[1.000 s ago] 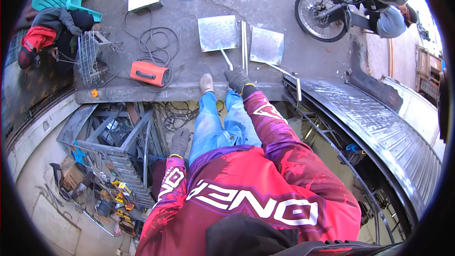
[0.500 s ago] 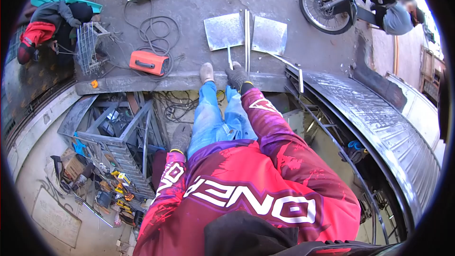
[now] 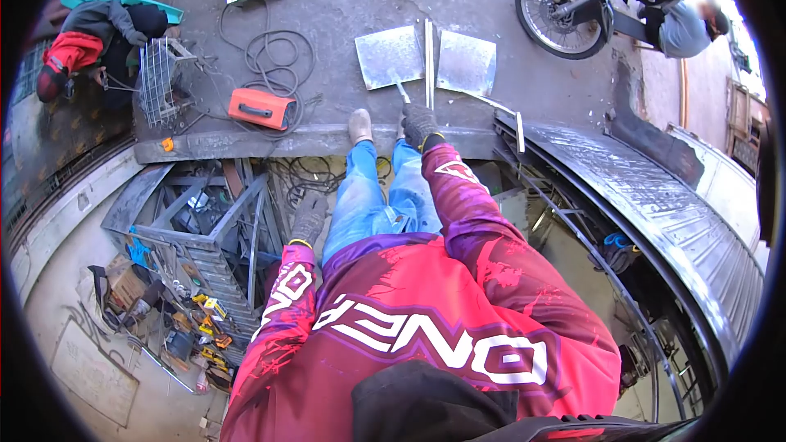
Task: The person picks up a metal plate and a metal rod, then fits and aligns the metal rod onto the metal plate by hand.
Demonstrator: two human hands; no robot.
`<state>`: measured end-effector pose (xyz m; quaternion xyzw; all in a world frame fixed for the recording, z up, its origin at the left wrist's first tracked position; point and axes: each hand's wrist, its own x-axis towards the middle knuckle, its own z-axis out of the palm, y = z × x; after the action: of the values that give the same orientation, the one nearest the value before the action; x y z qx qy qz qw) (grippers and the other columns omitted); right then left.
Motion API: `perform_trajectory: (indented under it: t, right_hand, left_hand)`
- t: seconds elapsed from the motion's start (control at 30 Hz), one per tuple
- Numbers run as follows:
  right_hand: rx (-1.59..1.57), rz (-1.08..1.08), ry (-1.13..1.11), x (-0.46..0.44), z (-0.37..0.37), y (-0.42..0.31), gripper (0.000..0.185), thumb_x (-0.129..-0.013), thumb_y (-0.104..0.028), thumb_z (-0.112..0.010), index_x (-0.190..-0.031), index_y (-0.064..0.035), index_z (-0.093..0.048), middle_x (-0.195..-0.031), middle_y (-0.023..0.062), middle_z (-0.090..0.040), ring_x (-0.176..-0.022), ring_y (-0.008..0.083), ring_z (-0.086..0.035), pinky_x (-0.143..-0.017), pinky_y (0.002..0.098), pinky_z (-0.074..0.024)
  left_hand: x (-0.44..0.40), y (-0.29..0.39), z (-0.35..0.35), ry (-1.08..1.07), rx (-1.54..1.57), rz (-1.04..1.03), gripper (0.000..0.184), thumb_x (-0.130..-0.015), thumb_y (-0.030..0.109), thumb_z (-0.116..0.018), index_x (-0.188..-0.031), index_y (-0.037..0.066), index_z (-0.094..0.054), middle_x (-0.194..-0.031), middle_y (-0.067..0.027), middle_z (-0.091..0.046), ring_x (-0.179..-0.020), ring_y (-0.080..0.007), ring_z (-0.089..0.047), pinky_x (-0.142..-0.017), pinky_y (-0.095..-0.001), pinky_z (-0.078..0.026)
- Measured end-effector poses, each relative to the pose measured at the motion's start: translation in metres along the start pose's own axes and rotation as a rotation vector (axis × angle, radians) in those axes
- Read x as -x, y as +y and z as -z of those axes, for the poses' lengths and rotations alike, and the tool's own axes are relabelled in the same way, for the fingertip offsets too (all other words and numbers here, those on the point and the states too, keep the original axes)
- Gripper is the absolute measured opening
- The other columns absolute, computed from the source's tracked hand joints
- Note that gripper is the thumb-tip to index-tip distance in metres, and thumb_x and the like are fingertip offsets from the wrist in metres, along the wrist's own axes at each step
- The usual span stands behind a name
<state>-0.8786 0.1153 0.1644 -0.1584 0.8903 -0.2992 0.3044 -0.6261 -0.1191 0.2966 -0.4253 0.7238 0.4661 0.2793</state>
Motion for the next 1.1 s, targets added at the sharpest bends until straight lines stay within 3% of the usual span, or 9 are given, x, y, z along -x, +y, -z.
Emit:
perform_trajectory:
  t: [0.03,0.2,0.53,0.67,0.77,0.83,0.9,0.97,1.1]
  right_hand:
    - [-0.504,-0.39,-0.249,0.004,0.008,-0.006,0.015,-0.09,-0.018,-0.05,-0.084,-0.0097,-0.061,-0.057,0.0026,-0.052,-0.048,0.0171,-0.056,-0.039,0.0357,-0.0426]
    - [-0.082,-0.24,-0.109,0.004,-0.005,0.029,0.018,-0.092,-0.017,-0.047,-0.085,-0.0115,-0.062,-0.059,0.0026,-0.055,-0.045,0.0166,-0.054,-0.038,0.0333,-0.0407]
    - [-0.422,-0.135,0.125,-0.008,-0.06,0.074,0.019,-0.092,-0.024,-0.047,-0.086,-0.0124,-0.061,-0.059,0.0026,-0.051,-0.044,0.0153,-0.05,-0.038,0.0339,-0.0378]
    - [-0.451,0.201,0.194,-0.021,-0.072,0.09,0.015,-0.09,-0.022,-0.048,-0.082,-0.0136,-0.058,-0.057,0.0034,-0.049,-0.04,0.0166,-0.044,-0.035,0.0343,-0.0318]
    - [-0.494,-0.223,0.101,-0.027,-0.083,0.095,0.016,-0.091,-0.022,-0.047,-0.082,-0.0139,-0.057,-0.056,0.0032,-0.048,-0.038,0.0165,-0.041,-0.035,0.0339,-0.0306]
    - [-0.527,-0.175,0.139,-0.018,-0.078,0.091,0.017,-0.092,-0.02,-0.046,-0.08,-0.0138,-0.057,-0.055,0.0029,-0.047,-0.038,0.0168,-0.042,-0.035,0.0341,-0.0312]
    - [-0.468,-0.104,0.134,-0.009,-0.068,0.085,0.016,-0.091,-0.019,-0.047,-0.079,-0.0138,-0.058,-0.055,0.0025,-0.048,-0.039,0.017,-0.045,-0.035,0.0349,-0.0333]
    - [-0.404,-0.042,0.117,-0.011,-0.059,0.076,0.015,-0.09,-0.018,-0.049,-0.079,-0.0137,-0.058,-0.056,0.0021,-0.05,-0.04,0.0172,-0.047,-0.036,0.0356,-0.0353]
    - [0.035,-0.009,0.089,0.003,-0.021,0.039,0.015,-0.09,-0.016,-0.049,-0.08,-0.0133,-0.059,-0.059,0.0018,-0.054,-0.045,0.0159,-0.054,-0.037,0.0346,-0.0404]
  left_hand:
    - [0.001,-0.002,0.0,-0.002,0.0,-0.003,0.027,-0.088,0.027,-0.052,-0.087,0.001,-0.061,-0.073,-0.0136,-0.062,-0.067,-0.0235,-0.06,-0.064,-0.0365,-0.046]
    - [0.002,-0.007,0.004,0.022,-0.026,-0.019,0.028,-0.088,0.03,-0.051,-0.087,0.003,-0.061,-0.072,-0.0133,-0.06,-0.069,-0.0244,-0.059,-0.066,-0.0378,-0.046]
    - [0.007,-0.019,-0.014,0.047,0.002,0.007,0.028,-0.087,0.03,-0.053,-0.087,0.004,-0.062,-0.078,-0.0159,-0.062,-0.075,-0.0285,-0.06,-0.071,-0.0379,-0.046]
    - [0.011,0.001,-0.011,0.025,0.011,0.003,0.029,-0.086,0.029,-0.056,-0.09,0.002,-0.063,-0.078,-0.0125,-0.063,-0.072,-0.0229,-0.06,-0.067,-0.0345,-0.047]
    - [0.006,-0.008,-0.012,0.015,-0.051,-0.092,0.03,-0.085,0.029,-0.056,-0.093,0.001,-0.064,-0.078,-0.0095,-0.064,-0.069,-0.0175,-0.06,-0.064,-0.031,-0.047]
    - [0.007,-0.006,-0.013,0.009,-0.112,-0.196,0.03,-0.085,0.029,-0.055,-0.093,0.001,-0.064,-0.078,-0.0098,-0.064,-0.069,-0.0176,-0.06,-0.064,-0.0308,-0.047]
    - [0.006,-0.001,-0.015,-0.028,-0.005,0.01,0.029,-0.086,0.028,-0.054,-0.093,0.002,-0.064,-0.078,-0.0098,-0.064,-0.07,-0.0176,-0.061,-0.065,-0.0313,-0.048]
    - [0.003,-0.01,-0.019,-0.008,0.0,-0.031,0.029,-0.086,0.028,-0.054,-0.093,0.002,-0.064,-0.078,-0.0097,-0.064,-0.07,-0.0174,-0.061,-0.065,-0.0313,-0.048]
    - [0.007,-0.005,-0.016,-0.01,-0.045,-0.001,0.029,-0.087,0.028,-0.054,-0.094,0.002,-0.064,-0.079,-0.0097,-0.065,-0.071,-0.0169,-0.062,-0.066,-0.0315,-0.049]
